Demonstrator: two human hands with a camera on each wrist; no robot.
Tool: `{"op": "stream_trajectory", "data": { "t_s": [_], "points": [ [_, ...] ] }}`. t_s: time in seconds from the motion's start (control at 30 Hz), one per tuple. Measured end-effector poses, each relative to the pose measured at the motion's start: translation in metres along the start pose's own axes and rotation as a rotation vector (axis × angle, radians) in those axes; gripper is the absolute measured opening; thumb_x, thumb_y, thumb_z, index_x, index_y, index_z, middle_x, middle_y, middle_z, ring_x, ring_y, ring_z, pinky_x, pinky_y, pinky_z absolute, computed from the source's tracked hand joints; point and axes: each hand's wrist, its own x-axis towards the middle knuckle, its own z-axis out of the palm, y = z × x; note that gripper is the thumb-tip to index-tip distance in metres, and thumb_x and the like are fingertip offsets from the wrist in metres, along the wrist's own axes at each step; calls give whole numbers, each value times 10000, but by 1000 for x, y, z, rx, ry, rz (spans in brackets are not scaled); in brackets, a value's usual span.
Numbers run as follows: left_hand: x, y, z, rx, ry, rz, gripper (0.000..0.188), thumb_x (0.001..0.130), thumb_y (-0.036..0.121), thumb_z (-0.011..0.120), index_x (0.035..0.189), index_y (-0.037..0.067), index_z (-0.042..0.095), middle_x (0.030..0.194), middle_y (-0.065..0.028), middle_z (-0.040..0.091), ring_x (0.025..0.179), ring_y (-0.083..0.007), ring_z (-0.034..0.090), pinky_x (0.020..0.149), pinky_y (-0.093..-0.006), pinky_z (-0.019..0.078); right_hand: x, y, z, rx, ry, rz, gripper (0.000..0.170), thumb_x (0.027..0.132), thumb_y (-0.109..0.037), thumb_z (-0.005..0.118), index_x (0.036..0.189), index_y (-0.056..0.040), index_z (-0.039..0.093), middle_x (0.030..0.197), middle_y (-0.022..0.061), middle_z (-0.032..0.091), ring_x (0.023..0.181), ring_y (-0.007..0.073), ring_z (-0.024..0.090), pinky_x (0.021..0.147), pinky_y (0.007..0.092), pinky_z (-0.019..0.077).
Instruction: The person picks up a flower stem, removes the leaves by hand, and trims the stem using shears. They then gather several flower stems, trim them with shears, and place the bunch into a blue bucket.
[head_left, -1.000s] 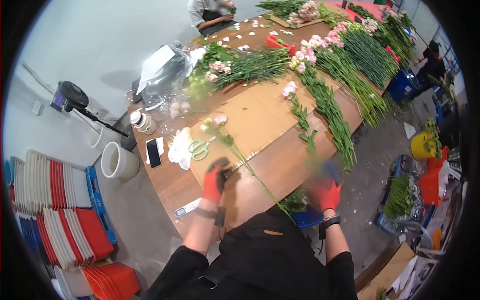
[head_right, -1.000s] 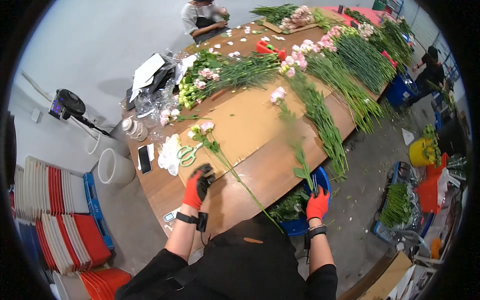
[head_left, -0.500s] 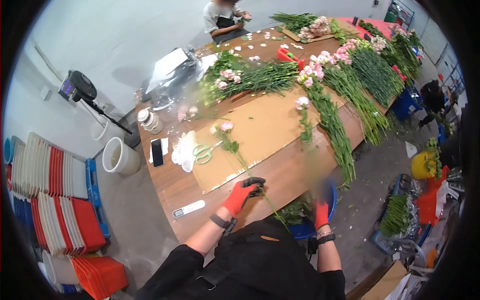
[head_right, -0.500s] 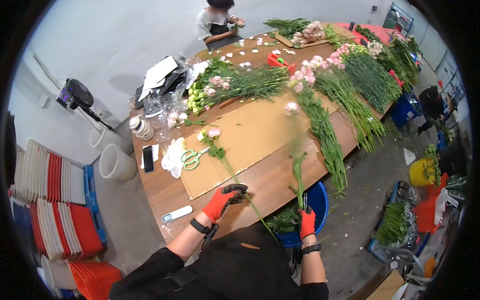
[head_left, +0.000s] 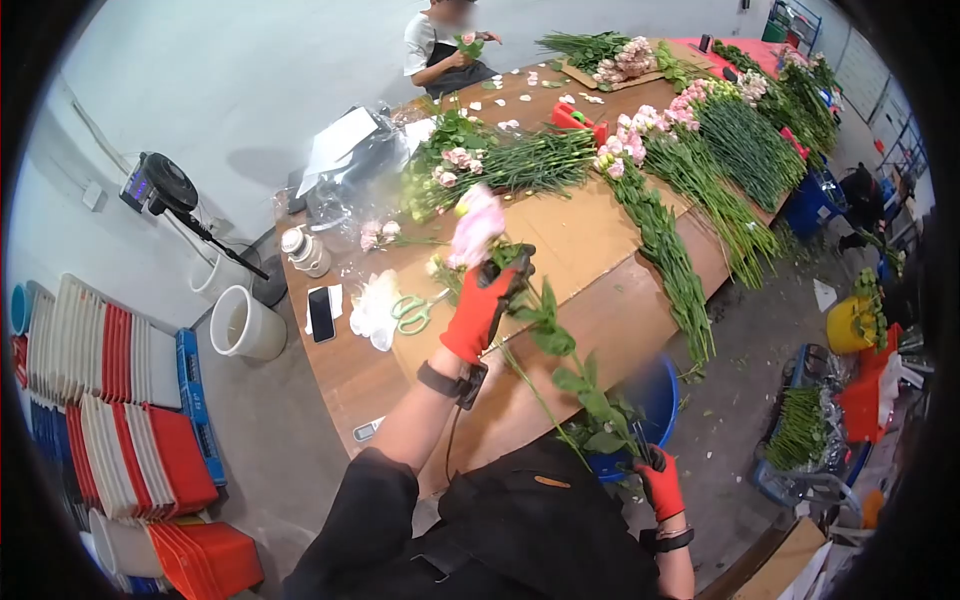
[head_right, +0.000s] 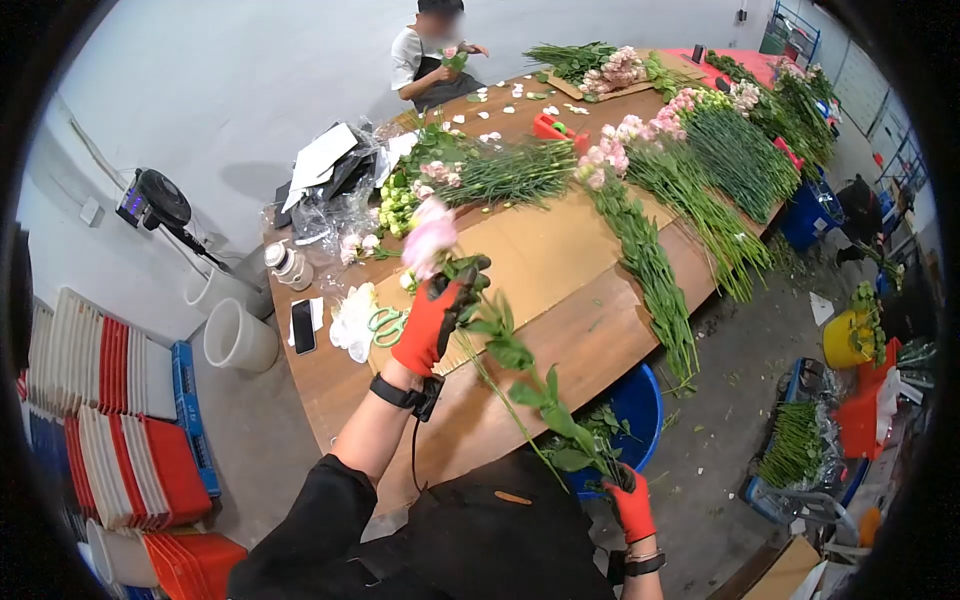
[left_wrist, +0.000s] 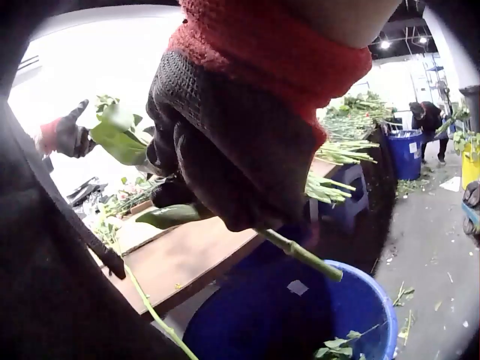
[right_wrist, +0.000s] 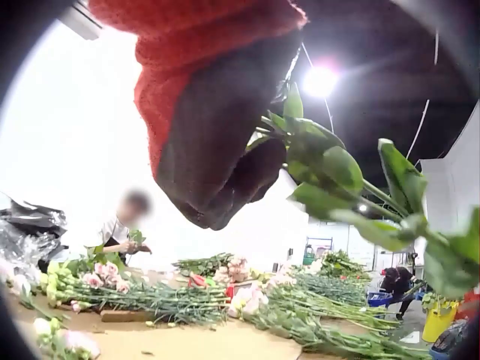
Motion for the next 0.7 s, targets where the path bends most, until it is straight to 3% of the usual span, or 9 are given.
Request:
{"op": "stream_trajectory", "data": {
  "t_s": [0.1, 0.23, 0.3, 0.37, 0.47, 0.53, 0.57, 0.67, 0.7],
  "points": [
    [-11, 18, 8, -41, -38, -53, 363, 1012, 319, 582, 1252, 63, 675, 1009, 4, 673, 875, -73, 587, 720, -221, 470, -7, 14, -14, 27, -28, 9, 404, 852, -23, 672, 1248, 30, 611, 1053, 58, 683, 913, 141, 633, 811, 295, 516],
    [-34, 40, 30, -137, -80, -62, 356, 1015, 281, 579, 1228, 12, 676, 1000, -31, 686, 859, -79, 608, 715, -231, 496, -14, -46, -20, 204, 111, 282, 369, 864, -81, 663, 1219, 12, 627, 979, 45, 671, 804, 110, 609, 741, 274, 502],
    [-43, 50, 34, -151, -151, -39, 352, 1015, 264, 575, 1231, 0, 663, 1061, -48, 694, 871, -90, 617, 741, -248, 507, -7, -45, -21, 133, 279, 187, 342, 864, -87, 643, 1194, 4, 639, 949, 35, 665, 759, 93, 593, 712, 264, 491],
    [-55, 63, 50, -129, -195, -42, 354, 1015, 269, 579, 1226, -2, 663, 1094, -51, 697, 894, -93, 613, 766, -261, 505, 0, -114, -1, 87, 101, -83, 336, 846, -65, 615, 1174, 0, 646, 984, 36, 667, 828, 96, 601, 744, 252, 482],
    [-71, 70, 72, -132, -335, -60, 372, 1018, 267, 576, 1272, 1, 630, 1184, -59, 685, 985, -106, 613, 809, -281, 500, 7, -229, 55, 236, 54, -223, 393, 813, -44, 632, 1203, 6, 636, 1074, 44, 657, 967, 108, 577, 826, 242, 466],
    [-79, 70, 85, -111, -411, -50, 382, 1018, 255, 574, 1305, 6, 605, 1209, -61, 674, 1019, -110, 616, 813, -279, 498, 20, -273, 85, 87, 36, -453, 470, 772, -5, 690, 1237, 19, 621, 1122, 54, 664, 995, 121, 598, 866, 257, 478],
    [-82, 61, 85, -68, -393, -10, 345, 1023, 185, 557, 1316, 4, 576, 1237, -89, 659, 1033, -140, 632, 826, -303, 517, 20, -296, 91, 119, -75, -387, 513, 750, 4, 730, 1248, 31, 610, 1107, 61, 674, 990, 127, 606, 865, 273, 488],
    [-86, 55, 98, -28, -311, 179, 250, 1023, 109, 530, 1239, -4, 586, 1174, -126, 677, 996, -178, 653, 826, -330, 539, 31, -276, 131, 135, -193, -533, 610, 707, 1, 825, 1265, 56, 586, 1027, 68, 698, 917, 111, 603, 825, 319, 512],
    [-84, 53, 96, -30, -302, 236, 215, 1022, 84, 520, 1205, -6, 589, 1147, -138, 684, 980, -193, 661, 822, -336, 547, 41, -255, 133, 182, -276, -448, 558, 742, -70, 837, 1229, 51, 594, 968, 120, 710, 870, 199, 669, 797, 353, 526]
  ]
}}
